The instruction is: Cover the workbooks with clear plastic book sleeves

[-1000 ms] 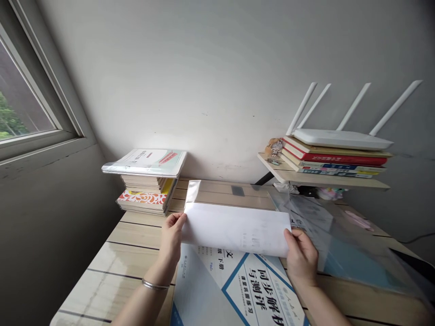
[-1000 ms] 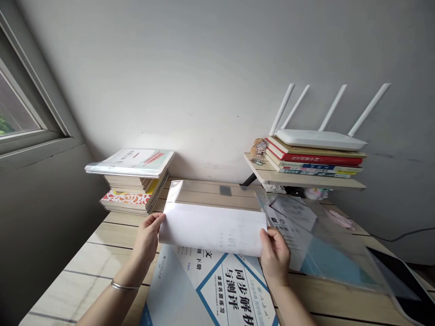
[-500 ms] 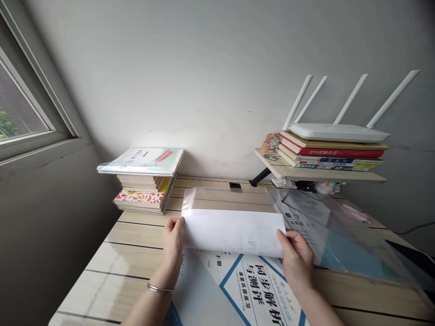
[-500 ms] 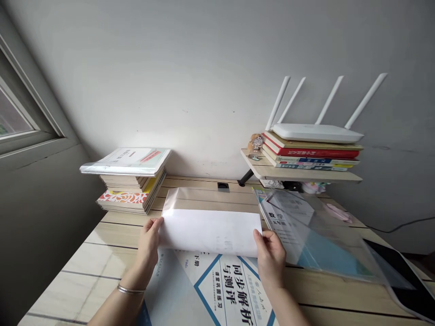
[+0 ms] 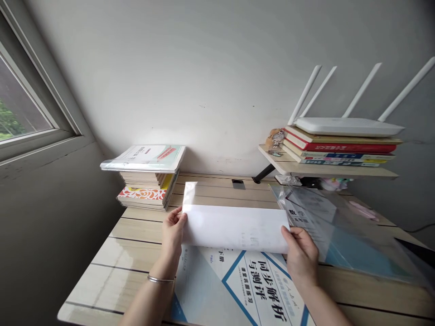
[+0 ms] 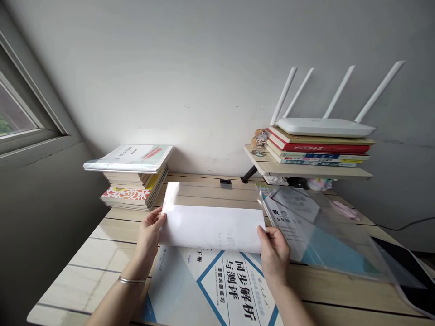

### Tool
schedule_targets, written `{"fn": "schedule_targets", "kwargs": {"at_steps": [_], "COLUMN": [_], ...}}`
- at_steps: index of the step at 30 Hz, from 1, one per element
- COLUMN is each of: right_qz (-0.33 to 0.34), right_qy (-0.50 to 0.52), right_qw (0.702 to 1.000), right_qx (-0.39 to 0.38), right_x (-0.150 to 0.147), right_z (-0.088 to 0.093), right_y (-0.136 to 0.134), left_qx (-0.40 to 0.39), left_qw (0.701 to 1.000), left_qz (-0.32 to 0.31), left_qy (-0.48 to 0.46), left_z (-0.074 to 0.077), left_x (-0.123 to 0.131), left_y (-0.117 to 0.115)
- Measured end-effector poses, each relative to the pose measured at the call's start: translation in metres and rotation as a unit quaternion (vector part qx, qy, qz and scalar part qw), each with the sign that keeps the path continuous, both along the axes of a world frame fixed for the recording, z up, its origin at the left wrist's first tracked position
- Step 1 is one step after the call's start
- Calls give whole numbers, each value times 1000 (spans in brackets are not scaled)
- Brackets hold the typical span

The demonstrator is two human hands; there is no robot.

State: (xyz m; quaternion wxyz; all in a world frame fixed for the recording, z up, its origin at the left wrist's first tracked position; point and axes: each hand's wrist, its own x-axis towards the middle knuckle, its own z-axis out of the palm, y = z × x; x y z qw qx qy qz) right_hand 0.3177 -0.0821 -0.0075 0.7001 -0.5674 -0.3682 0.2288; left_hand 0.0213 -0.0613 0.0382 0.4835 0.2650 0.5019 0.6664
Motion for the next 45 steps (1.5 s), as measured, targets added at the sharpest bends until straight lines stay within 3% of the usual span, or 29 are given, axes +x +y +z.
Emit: {"fn": "schedule_targets", "kwargs": {"at_steps": [9, 19, 35, 38, 43, 45], "right_qz": [-12, -25, -83, -79, -98, -103], "right_qy": [15, -46, -124, -130, -143, -143], "right_qw": [1000, 998, 988, 988, 984, 984], "right_qx": [-10, -23, -32, -31, -35, -36], "right_x": [-4, -8, -10, -9, -9, -9], "right_z": [7, 11, 0, -2, -3, -2], "right_y": [-1, -4, 4, 4, 4, 3], "left_qx": [11, -5, 21, 15, 31, 23], "left_qw": [998, 995, 999, 998, 994, 995], "left_qz": [24, 20, 7, 1, 49, 31], "left_qy": [56, 93, 47, 60, 93, 95], "left_z": [2, 3, 3, 4, 4, 4], "left_x": [4, 3, 2, 3, 5, 5], "left_y": [-2, -5, -7, -8, -8, -9]}}
